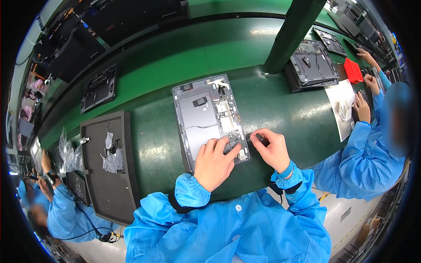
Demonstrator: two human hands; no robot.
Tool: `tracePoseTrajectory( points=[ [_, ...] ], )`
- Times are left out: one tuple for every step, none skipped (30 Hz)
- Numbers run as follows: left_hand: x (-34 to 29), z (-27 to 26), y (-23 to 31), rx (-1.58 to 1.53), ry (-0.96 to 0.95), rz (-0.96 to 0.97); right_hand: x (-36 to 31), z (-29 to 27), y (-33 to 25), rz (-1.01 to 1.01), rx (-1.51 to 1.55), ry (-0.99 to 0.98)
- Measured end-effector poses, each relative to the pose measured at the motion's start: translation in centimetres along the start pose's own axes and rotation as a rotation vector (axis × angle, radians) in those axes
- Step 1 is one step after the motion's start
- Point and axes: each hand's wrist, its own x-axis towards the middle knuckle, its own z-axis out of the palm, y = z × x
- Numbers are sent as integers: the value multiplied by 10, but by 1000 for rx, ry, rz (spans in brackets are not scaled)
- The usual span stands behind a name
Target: Assembling the internal components and connecting cables of a tablet or portable computer on a factory production line.
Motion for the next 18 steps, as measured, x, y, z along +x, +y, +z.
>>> tracePoseTrajectory(
  points=[
    [0, 0, -1, -3, -3, 6, 0, -1, 0, 2, 0, 4],
    [0, 0, -2, -2, -4, 8, 0, -1, 1, 8, 0, 3],
    [-1, 1, -3, -10, 10, 7, 0, -1, 1, 15, 0, 1],
    [-2, 1, -3, -19, 25, 5, 0, -1, 0, 15, 2, 1],
    [-3, 2, -3, -17, 23, 4, 1, -1, 0, 37, -11, 1],
    [-4, 3, -3, -21, 35, 1, 1, -1, -1, 58, -23, 0],
    [-5, 4, -3, -25, 47, -1, 0, 0, -1, 58, -21, -3],
    [-6, 5, -3, -25, 46, -3, 0, -1, -1, 72, 56, 14],
    [-8, 5, -1, -13, 41, -14, 0, -1, -1, 85, 132, 30],
    [-9, 6, 0, 0, 36, -24, 0, -1, -1, 98, 135, 17],
    [-11, 6, 2, 1, 35, -27, 0, -1, 1, 99, 136, 14],
    [-12, 5, 6, 21, 18, -37, 0, -1, 4, 120, 200, 0],
    [-13, 5, 8, 41, 2, -47, 0, -1, 6, 142, 263, -13],
    [-15, 6, 9, 39, 0, -50, 0, -2, 6, 144, 262, -17],
    [-17, 9, 10, 59, -3, -48, 1, -3, 6, 20, 205, -7],
    [-18, 10, 10, 79, -7, -45, 2, -3, 6, -104, 147, 2],
    [-18, 9, 8, 78, -5, -48, 5, -5, 5, -105, 145, -1],
    [-18, 7, 5, 17, -5, -41, 6, -9, 4, -204, 59, 9]
  ],
)
